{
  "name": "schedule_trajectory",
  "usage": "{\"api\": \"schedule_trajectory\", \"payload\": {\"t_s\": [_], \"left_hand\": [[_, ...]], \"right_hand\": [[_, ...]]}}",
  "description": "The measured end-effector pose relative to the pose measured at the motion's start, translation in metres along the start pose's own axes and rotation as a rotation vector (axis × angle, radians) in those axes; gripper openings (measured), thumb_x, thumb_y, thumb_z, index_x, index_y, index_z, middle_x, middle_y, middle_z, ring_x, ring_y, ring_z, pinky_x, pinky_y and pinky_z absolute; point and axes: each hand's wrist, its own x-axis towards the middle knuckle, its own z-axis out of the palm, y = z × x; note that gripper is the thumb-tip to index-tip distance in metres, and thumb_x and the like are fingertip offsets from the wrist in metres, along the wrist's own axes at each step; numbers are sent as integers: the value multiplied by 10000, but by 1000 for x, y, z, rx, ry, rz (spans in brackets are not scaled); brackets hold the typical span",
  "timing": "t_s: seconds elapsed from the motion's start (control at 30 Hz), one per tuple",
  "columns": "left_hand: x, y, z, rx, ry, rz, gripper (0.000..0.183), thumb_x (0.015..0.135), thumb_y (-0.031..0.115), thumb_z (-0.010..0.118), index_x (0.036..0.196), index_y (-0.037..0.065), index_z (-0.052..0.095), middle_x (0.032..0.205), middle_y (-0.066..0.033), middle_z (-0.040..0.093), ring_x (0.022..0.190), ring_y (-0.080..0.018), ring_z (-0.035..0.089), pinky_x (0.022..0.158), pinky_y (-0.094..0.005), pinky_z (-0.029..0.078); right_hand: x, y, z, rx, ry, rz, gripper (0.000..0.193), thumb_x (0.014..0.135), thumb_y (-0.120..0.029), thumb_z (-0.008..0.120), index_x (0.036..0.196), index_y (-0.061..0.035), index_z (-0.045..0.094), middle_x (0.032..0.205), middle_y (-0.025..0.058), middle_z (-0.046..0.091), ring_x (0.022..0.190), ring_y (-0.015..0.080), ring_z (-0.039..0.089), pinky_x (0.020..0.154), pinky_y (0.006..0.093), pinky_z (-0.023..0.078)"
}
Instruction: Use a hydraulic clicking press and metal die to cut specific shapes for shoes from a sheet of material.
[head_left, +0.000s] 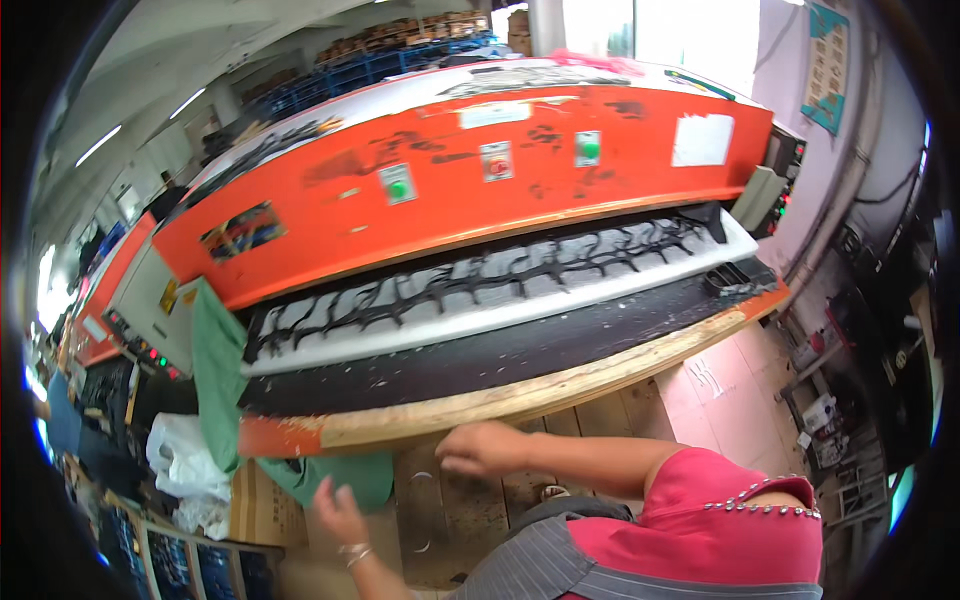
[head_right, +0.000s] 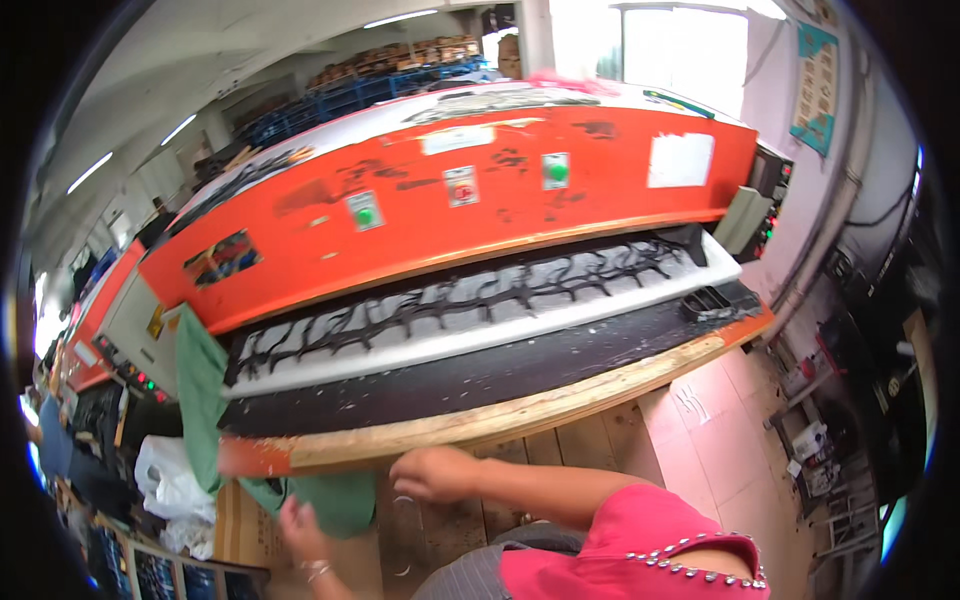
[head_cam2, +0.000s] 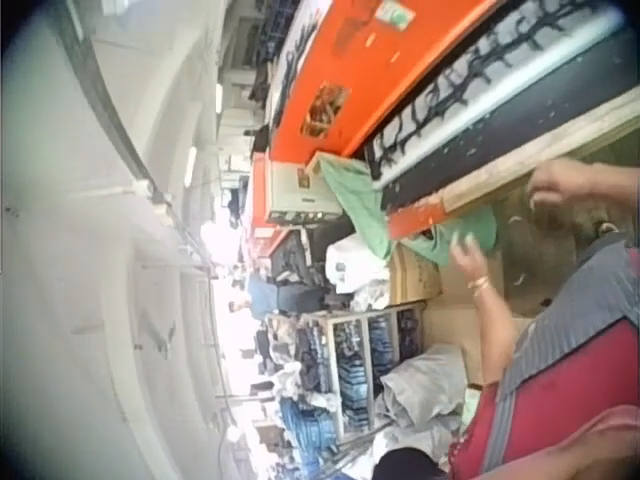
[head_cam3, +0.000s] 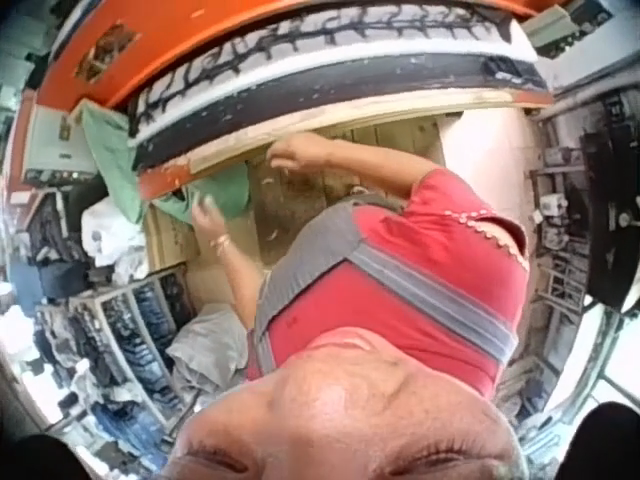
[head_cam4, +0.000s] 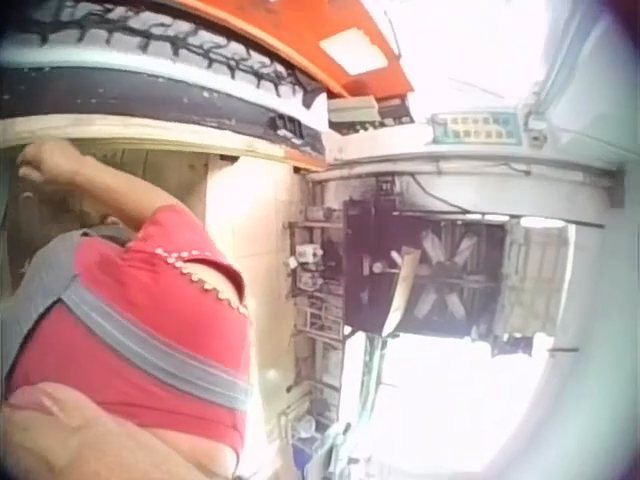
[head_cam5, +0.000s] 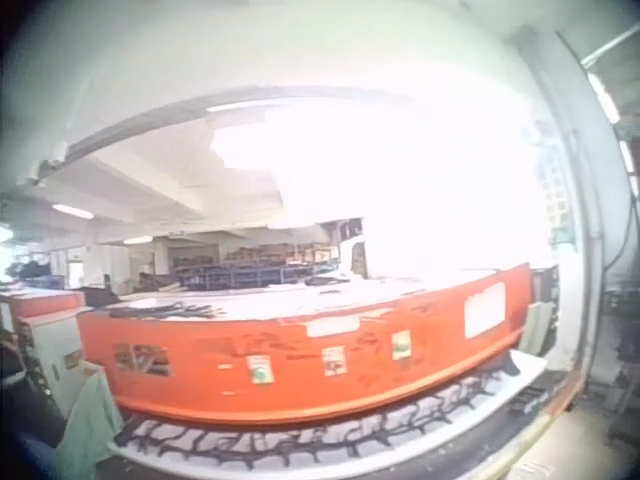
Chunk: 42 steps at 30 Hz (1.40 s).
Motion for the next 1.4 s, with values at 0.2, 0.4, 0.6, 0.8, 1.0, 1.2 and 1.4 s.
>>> {"api": "schedule_trajectory", "payload": {"t_s": [0.2,0.4,0.6,0.8,1.0,1.2,1.4], "left_hand": [[-2,137,207,104,-532,487,241,771,195,698,974,69,668,996,-134,628,957,-329,582,877,-438,450],[-16,140,244,337,-476,535,140,756,262,699,764,125,670,813,-67,614,835,-296,572,777,-430,441],[-19,147,259,404,-431,485,160,742,222,695,680,92,624,764,-82,593,799,-311,556,757,-431,434],[4,141,268,495,-589,480,150,772,185,694,756,48,636,802,-117,601,807,-337,561,753,-438,450],[15,175,264,480,-494,622,274,845,352,669,724,107,682,725,-130,642,730,-362,588,686,-466,488],[19,134,250,596,-722,460,334,882,406,614,814,86,686,815,-147,649,794,-370,590,728,-493,464],[20,199,297,718,-820,229,375,928,405,536,962,62,685,935,-218,645,912,-425,581,797,-509,459]], "right_hand": [[-99,102,-118,-518,297,313,258,902,-300,565,924,-63,665,859,121,662,867,314,614,809,435,479],[-155,130,-141,-602,355,437,306,914,-341,544,837,-69,660,841,108,641,853,301,595,783,430,468],[-149,128,-146,-632,366,517,333,885,-396,570,778,-89,639,803,87,594,852,270,570,792,412,441],[-139,138,-160,-604,308,593,338,897,-404,563,788,-92,640,823,77,601,862,270,575,786,408,449],[-120,165,-226,-399,-93,593,393,912,-425,537,826,-58,647,843,130,646,876,323,609,775,453,470],[-61,259,-387,-708,79,556,394,890,-444,570,978,-70,658,944,143,668,933,352,625,865,467,467],[-84,397,-532,-851,50,865,355,923,-402,520,1108,-110,601,1091,128,651,1050,315,618,934,449,451]]}}
